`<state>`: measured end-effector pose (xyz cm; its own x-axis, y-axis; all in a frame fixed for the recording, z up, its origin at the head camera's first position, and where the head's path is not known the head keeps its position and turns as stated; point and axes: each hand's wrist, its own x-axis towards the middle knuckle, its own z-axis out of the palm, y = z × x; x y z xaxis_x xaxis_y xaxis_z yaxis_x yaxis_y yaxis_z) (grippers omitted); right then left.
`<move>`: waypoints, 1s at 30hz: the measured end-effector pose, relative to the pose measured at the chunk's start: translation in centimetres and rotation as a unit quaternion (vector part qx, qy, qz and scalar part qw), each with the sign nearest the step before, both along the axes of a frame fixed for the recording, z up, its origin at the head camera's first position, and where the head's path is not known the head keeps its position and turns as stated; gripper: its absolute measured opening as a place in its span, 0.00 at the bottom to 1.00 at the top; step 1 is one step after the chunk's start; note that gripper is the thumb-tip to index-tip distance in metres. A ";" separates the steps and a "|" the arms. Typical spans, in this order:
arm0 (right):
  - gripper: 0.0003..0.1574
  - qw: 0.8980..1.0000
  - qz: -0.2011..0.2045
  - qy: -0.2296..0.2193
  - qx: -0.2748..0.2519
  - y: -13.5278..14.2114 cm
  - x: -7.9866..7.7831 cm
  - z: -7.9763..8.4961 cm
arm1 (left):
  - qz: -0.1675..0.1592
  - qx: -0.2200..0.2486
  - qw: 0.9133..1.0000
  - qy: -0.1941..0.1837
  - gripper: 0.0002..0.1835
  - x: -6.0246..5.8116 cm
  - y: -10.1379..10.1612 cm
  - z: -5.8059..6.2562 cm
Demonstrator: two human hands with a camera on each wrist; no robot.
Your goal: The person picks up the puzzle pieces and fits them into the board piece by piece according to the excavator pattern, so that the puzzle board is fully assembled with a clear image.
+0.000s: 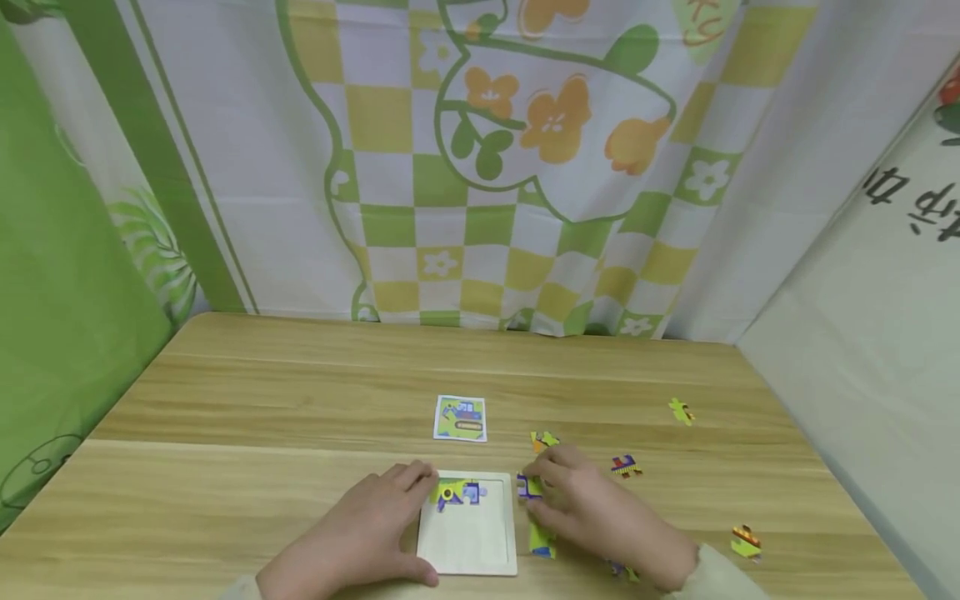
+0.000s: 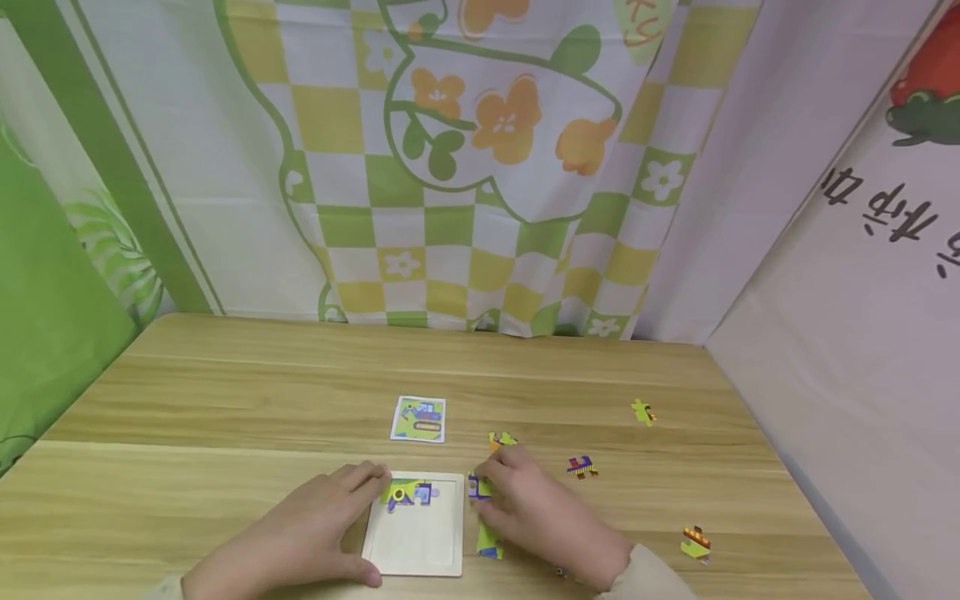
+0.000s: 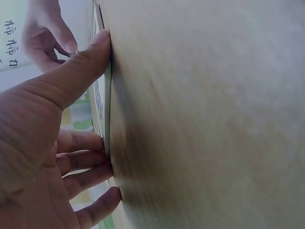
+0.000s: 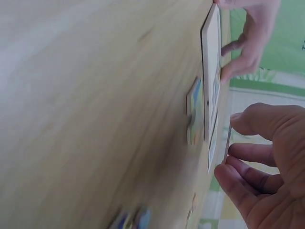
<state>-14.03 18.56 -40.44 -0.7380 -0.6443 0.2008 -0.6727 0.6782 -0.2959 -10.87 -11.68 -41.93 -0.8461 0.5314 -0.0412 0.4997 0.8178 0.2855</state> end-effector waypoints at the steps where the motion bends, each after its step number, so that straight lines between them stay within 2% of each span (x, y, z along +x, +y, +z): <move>1: 0.19 1.000 0.001 -0.004 0.001 -0.3 0.0 0.0 | 0.000 0.001 1.000 -0.001 0.62 0.0 0.0 0.0; 9: 0.17 0.998 0.025 -0.052 0.004 -2.2 -0.3 -0.4 | 0.004 0.004 1.000 -0.012 0.62 0.1 0.1 0.0; 18: 0.19 0.998 0.021 -0.049 0.034 -3.7 -0.4 -0.4 | 0.006 0.002 1.000 -0.008 0.63 0.1 0.0 -0.1; 30: 0.19 0.997 0.037 -0.009 0.061 -4.2 -0.4 -0.7 | 0.005 0.005 1.000 -0.007 0.64 0.1 -0.1 0.0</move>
